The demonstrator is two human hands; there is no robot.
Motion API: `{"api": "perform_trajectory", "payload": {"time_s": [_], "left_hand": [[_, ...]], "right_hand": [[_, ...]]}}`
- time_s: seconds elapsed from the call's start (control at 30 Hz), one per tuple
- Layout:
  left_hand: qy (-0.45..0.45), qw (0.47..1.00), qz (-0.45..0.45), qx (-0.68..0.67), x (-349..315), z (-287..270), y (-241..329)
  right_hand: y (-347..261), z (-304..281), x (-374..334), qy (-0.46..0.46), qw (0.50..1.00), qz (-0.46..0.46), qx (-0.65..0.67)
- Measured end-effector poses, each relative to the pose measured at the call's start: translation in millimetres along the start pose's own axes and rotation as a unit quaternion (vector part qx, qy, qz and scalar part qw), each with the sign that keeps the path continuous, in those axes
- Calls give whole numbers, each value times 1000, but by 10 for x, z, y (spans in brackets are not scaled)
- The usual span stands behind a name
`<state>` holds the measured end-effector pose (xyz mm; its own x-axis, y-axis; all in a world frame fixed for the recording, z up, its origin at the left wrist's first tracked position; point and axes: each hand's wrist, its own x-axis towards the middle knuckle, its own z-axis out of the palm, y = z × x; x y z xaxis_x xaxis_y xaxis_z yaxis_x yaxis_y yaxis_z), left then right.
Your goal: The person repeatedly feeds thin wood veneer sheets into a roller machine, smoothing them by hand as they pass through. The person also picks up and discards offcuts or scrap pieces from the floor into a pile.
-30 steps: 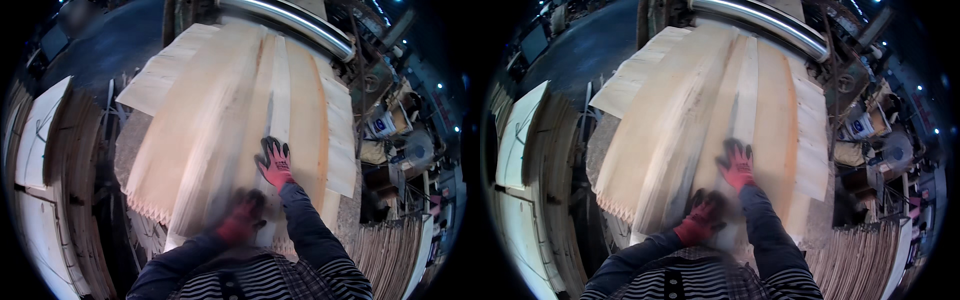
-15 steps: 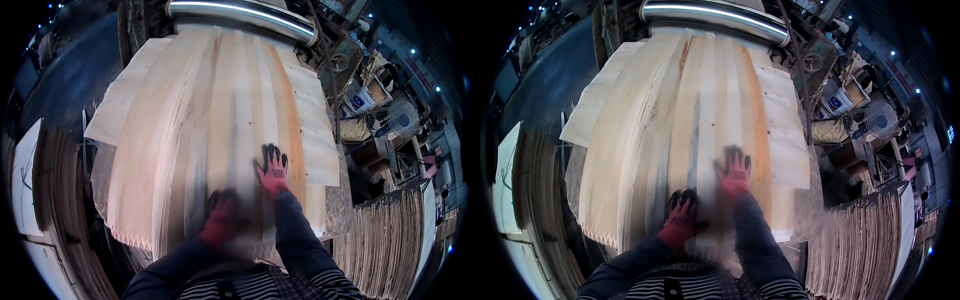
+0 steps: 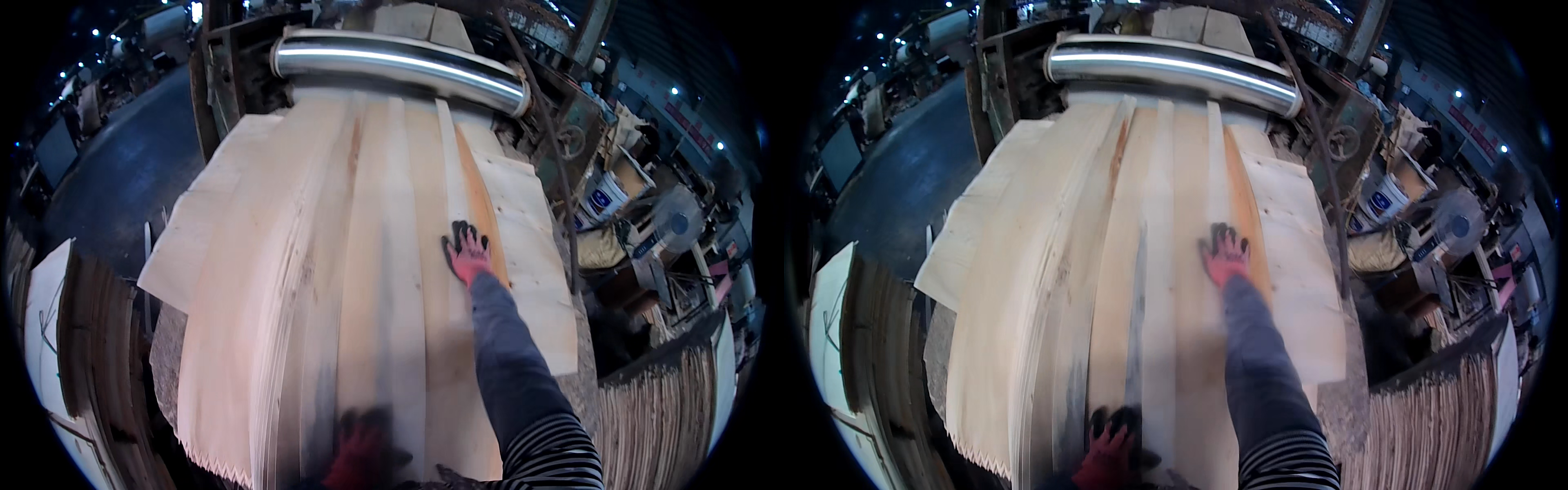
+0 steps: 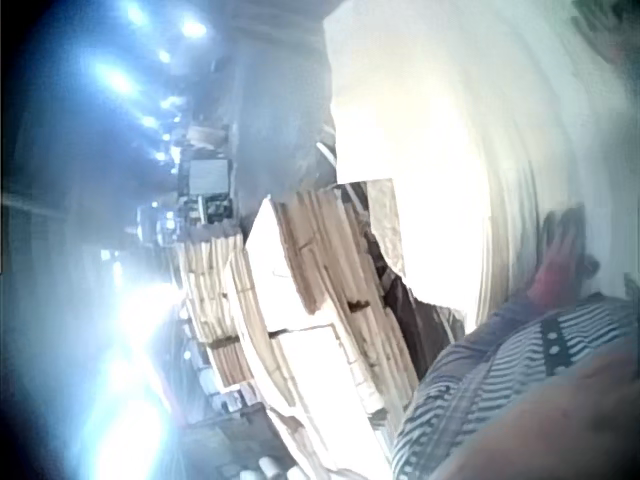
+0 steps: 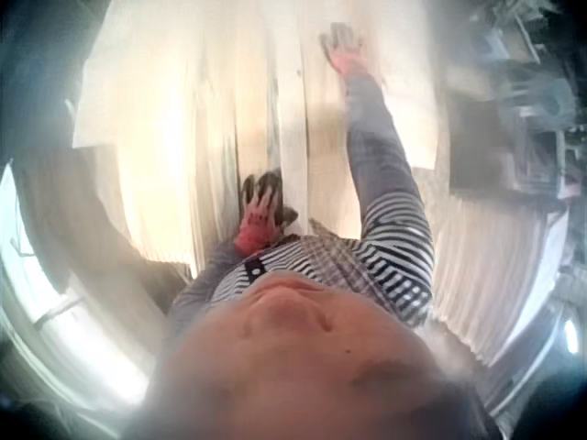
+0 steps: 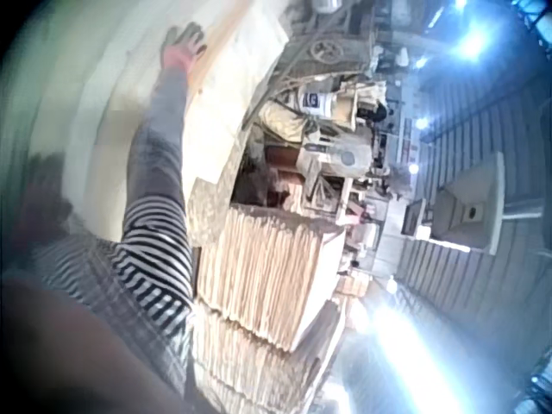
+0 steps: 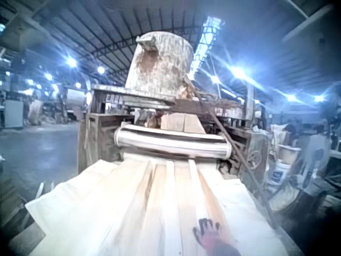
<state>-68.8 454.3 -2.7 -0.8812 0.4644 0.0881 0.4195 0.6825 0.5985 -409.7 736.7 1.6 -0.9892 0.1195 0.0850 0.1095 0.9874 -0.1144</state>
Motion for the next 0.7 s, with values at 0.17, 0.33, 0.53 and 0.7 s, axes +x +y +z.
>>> {"api": "perform_trajectory", "payload": {"time_s": [0.17,0.33,0.53,0.7], "left_hand": [[5,1000,-27,-1,-73,173,-83],[6,1000,-17,-11,35,67,-72],[54,997,18,-45,-20,60,-45],[35,997,-73,-16,-5,206,-73]], "right_hand": [[-392,-144,323,157,981,-91,-62],[-839,-412,-2011,-55,921,-385,33],[-358,-346,-2926,-110,971,-210,-21],[-332,-247,-2587,-2,965,-251,76]]}}
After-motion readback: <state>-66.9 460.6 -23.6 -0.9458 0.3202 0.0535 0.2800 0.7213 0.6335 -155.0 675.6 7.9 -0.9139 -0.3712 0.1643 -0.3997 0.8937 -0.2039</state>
